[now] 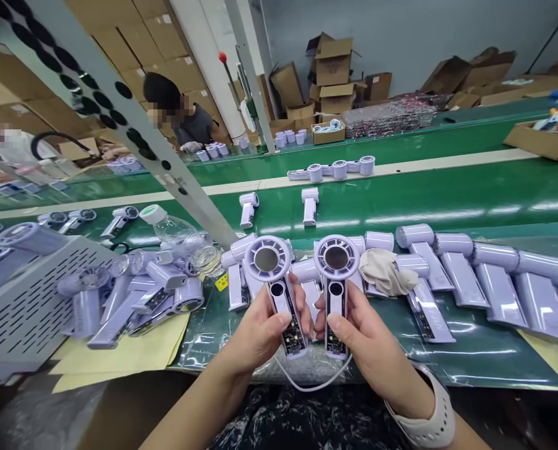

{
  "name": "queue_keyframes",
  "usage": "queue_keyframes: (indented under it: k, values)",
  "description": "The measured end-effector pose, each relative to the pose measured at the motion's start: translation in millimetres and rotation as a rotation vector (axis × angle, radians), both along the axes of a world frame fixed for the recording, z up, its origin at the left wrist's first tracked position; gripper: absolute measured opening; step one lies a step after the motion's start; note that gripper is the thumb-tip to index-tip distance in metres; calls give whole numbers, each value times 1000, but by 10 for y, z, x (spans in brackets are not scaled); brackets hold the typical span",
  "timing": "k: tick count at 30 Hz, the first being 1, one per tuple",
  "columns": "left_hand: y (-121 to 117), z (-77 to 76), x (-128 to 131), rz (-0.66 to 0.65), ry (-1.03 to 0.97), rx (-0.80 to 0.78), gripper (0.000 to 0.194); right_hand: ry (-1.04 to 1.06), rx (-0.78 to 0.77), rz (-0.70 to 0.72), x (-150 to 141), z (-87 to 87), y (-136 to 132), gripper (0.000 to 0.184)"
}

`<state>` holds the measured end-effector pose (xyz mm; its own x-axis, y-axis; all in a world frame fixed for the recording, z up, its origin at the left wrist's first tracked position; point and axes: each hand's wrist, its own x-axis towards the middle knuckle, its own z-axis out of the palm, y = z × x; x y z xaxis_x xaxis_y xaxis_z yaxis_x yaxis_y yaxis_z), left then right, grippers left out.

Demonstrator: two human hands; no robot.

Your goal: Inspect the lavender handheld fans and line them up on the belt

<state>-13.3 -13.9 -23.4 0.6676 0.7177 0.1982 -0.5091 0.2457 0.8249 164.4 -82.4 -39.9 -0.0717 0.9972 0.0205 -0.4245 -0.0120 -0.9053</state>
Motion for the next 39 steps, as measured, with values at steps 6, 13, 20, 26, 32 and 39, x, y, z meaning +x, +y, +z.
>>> queue_keyframes:
  k: [6, 13, 20, 26, 32, 39]
  values:
    - [18, 16, -9, -5, 4, -72, 39, 69, 3, -25, -41, 93, -21, 28]
    - [-27, 13, -31, 0, 109, -73, 42, 22, 16, -24, 25, 68, -61, 27]
    - [79, -27, 34, 94, 126, -201, 48, 68, -51, -39, 9, 35, -32, 26]
    - [57, -67, -23, 76, 99, -245, 45, 37, -53, -39, 27, 22, -48, 22]
    - [9, 43, -119, 91, 140, -164, 46, -10, -20, -23, 19, 20, 26, 25]
    - [31, -63, -120, 149, 215, -126, 37, 78, -90, -16, -48, 50, 49, 23]
